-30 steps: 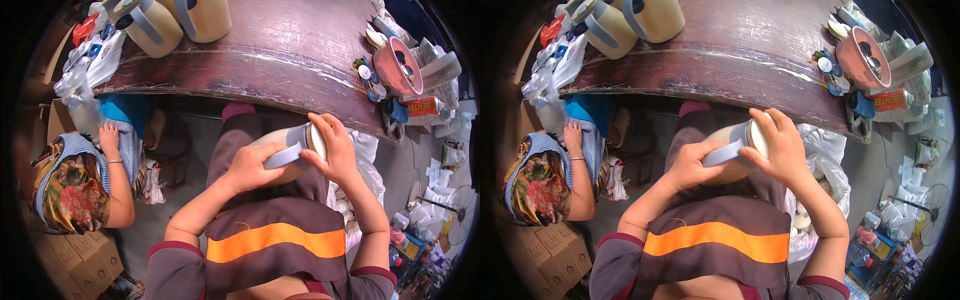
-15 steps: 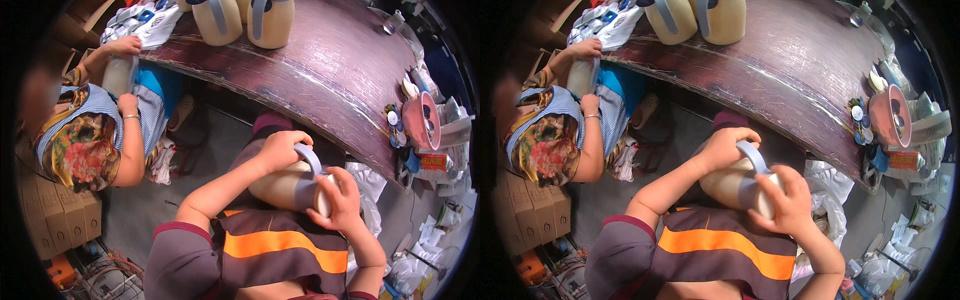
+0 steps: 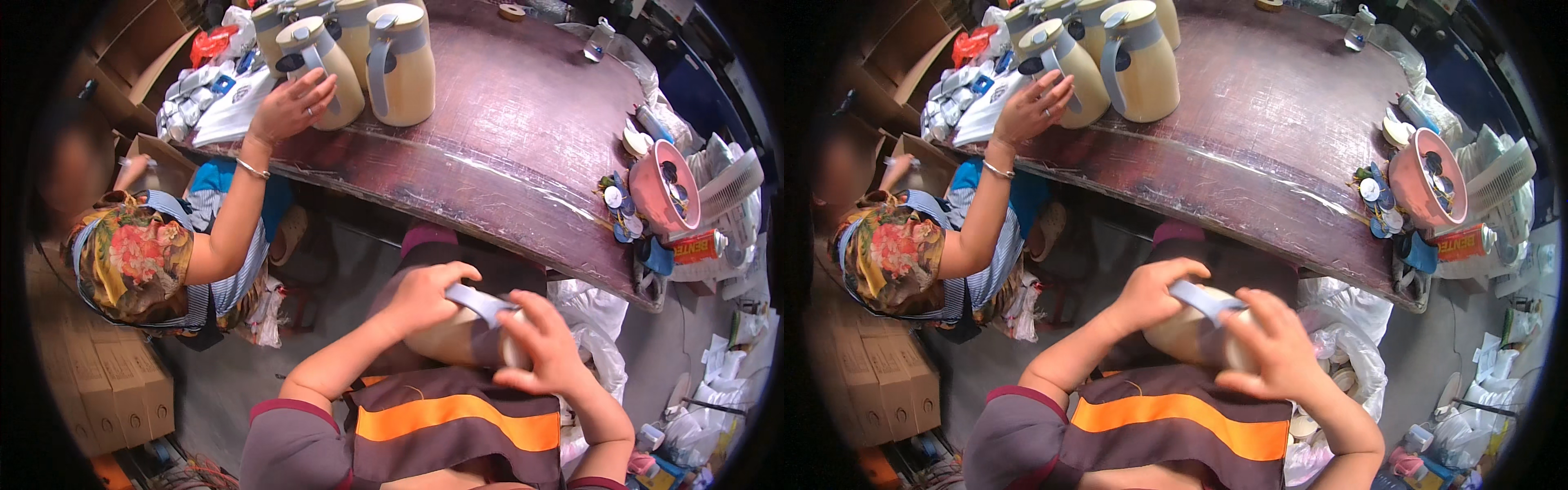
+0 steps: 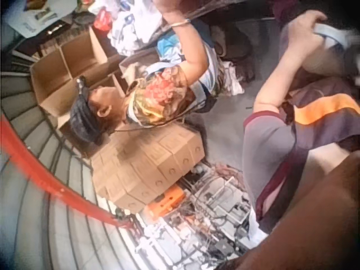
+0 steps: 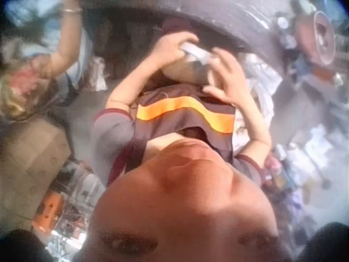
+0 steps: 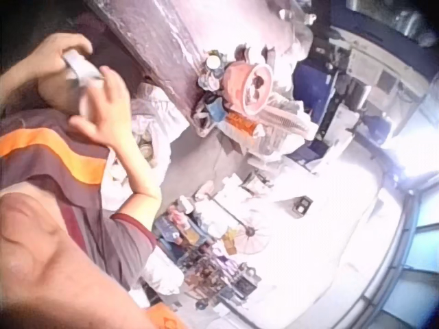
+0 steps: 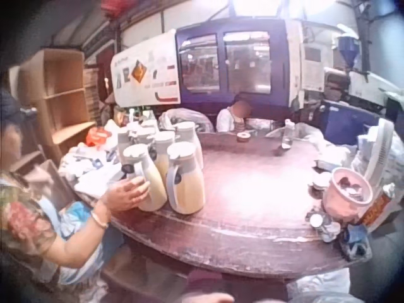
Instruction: The person assembles beige plastic pitchers by attaching handles and securing lids. They repeatedly pick up a pitcher, fit a handle, and press a lid onto the top, then place the finished unit on a wooden table. Another person works nearby, also handling pitchers.
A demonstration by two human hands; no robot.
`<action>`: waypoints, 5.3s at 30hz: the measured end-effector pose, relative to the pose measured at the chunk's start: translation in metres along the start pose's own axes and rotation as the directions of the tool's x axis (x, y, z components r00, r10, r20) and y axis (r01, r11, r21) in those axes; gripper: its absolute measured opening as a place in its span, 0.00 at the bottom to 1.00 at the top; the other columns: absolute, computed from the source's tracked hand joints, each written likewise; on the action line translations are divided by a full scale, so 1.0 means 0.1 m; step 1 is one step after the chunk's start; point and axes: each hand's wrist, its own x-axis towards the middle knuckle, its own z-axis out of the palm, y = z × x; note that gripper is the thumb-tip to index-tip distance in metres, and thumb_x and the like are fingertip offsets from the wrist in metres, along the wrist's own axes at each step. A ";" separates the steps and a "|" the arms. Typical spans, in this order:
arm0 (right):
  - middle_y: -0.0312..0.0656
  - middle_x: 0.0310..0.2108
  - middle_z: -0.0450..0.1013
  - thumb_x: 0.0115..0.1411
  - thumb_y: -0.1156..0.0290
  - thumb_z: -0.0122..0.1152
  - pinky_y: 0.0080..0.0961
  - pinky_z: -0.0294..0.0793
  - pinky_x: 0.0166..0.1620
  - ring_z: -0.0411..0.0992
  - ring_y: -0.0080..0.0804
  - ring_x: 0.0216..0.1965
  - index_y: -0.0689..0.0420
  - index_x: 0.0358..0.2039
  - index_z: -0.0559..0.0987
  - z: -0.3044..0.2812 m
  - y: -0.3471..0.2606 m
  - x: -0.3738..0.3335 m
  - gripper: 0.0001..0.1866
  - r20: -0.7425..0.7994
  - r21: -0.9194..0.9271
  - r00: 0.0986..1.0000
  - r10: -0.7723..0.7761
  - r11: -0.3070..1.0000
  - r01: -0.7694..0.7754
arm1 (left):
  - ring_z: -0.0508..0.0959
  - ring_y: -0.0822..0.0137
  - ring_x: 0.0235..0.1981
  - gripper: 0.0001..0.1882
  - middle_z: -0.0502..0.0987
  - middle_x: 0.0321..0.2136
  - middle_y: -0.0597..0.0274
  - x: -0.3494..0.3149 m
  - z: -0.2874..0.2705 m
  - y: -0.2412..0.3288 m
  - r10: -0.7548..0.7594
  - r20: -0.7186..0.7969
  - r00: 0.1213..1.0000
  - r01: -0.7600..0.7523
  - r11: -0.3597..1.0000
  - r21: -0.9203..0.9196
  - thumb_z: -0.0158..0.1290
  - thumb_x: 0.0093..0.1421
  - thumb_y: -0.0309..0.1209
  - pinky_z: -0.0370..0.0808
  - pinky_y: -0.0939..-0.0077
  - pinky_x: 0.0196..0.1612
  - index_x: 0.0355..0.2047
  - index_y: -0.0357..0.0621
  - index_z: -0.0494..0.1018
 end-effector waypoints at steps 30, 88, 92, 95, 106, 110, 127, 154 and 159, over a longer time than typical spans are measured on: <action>0.42 0.51 0.70 0.52 0.45 0.59 0.43 0.64 0.53 0.67 0.45 0.54 0.50 0.45 0.78 0.07 0.08 0.32 0.26 -0.162 0.147 0.956 -0.245 0.952 0.269 | 0.79 0.66 0.43 0.14 0.79 0.40 0.57 0.19 0.08 -0.08 -0.269 0.012 0.963 0.266 0.940 -0.212 0.52 0.56 0.24 0.73 0.75 0.45 0.44 0.41 0.73; 0.45 0.46 0.71 0.47 0.56 0.65 0.40 0.67 0.53 0.70 0.44 0.49 0.51 0.48 0.77 0.16 0.38 0.28 0.27 -0.248 -0.048 0.967 -0.063 0.997 0.053 | 0.80 0.61 0.37 0.17 0.80 0.35 0.55 0.03 -0.01 -0.02 -0.134 0.215 0.967 0.149 0.988 -0.052 0.57 0.55 0.37 0.75 0.69 0.42 0.42 0.41 0.75; 0.51 0.54 0.68 0.57 0.51 0.57 0.43 0.63 0.58 0.65 0.50 0.57 0.58 0.53 0.73 0.29 0.81 0.27 0.29 -0.023 0.375 0.750 0.661 0.701 -0.606 | 0.79 0.52 0.42 0.23 0.79 0.39 0.50 -0.19 0.31 0.48 -0.127 0.446 0.886 0.111 0.992 0.063 0.57 0.54 0.40 0.74 0.64 0.47 0.48 0.42 0.72; 0.54 0.56 0.66 0.56 0.50 0.58 0.41 0.61 0.61 0.62 0.50 0.60 0.57 0.57 0.70 0.24 0.73 0.22 0.32 -0.088 0.298 0.830 0.551 0.810 -0.506 | 0.80 0.51 0.41 0.24 0.79 0.39 0.48 -0.04 0.29 0.25 -0.119 0.320 0.940 0.102 0.992 0.069 0.55 0.53 0.41 0.75 0.64 0.45 0.48 0.44 0.72; 0.44 0.61 0.61 0.50 0.34 0.57 0.47 0.60 0.58 0.59 0.49 0.62 0.42 0.55 0.72 -0.08 -0.05 0.34 0.37 0.007 0.065 0.912 -0.411 0.910 0.410 | 0.72 0.80 0.27 0.08 0.76 0.24 0.70 0.43 0.05 -0.27 -0.214 0.263 0.941 0.302 0.882 -0.362 0.56 0.60 0.29 0.70 0.82 0.31 0.38 0.40 0.76; 0.43 0.55 0.65 0.46 0.37 0.64 0.45 0.63 0.55 0.63 0.46 0.57 0.44 0.53 0.74 -0.10 0.01 0.36 0.36 -0.017 0.194 0.932 -0.362 0.913 0.359 | 0.74 0.79 0.29 0.10 0.77 0.27 0.68 0.35 -0.03 -0.23 -0.239 0.257 0.936 0.302 0.923 -0.239 0.56 0.59 0.32 0.71 0.81 0.33 0.37 0.39 0.76; 0.45 0.60 0.63 0.55 0.52 0.61 0.32 0.54 0.65 0.59 0.36 0.62 0.55 0.61 0.67 -0.02 1.11 0.19 0.36 0.082 0.888 0.859 0.505 0.355 -0.293 | 0.67 0.81 0.15 0.18 0.71 0.24 0.70 0.13 0.04 0.69 -0.339 0.522 0.783 0.573 0.720 -0.391 0.53 0.62 0.31 0.63 0.85 0.19 0.50 0.41 0.67; 0.36 0.34 0.78 0.59 0.62 0.60 0.29 0.71 0.40 0.75 0.30 0.36 0.52 0.35 0.81 -0.58 3.18 0.03 0.09 -0.951 0.115 0.160 0.263 0.786 -0.607 | 0.72 0.78 0.25 0.13 0.71 0.25 0.69 0.20 0.29 0.44 -0.364 0.370 0.855 0.519 0.631 -0.577 0.50 0.64 0.30 0.70 0.81 0.32 0.47 0.38 0.68; 0.35 0.35 0.74 0.59 0.71 0.60 0.16 0.65 0.31 0.72 0.20 0.31 0.61 0.47 0.74 -0.15 2.20 0.05 0.16 -0.460 0.883 0.208 0.863 0.470 0.003 | 0.74 0.74 0.25 0.18 0.74 0.25 0.62 0.17 0.23 0.35 -0.381 0.377 0.844 0.528 0.466 -0.710 0.44 0.68 0.40 0.72 0.79 0.32 0.46 0.36 0.68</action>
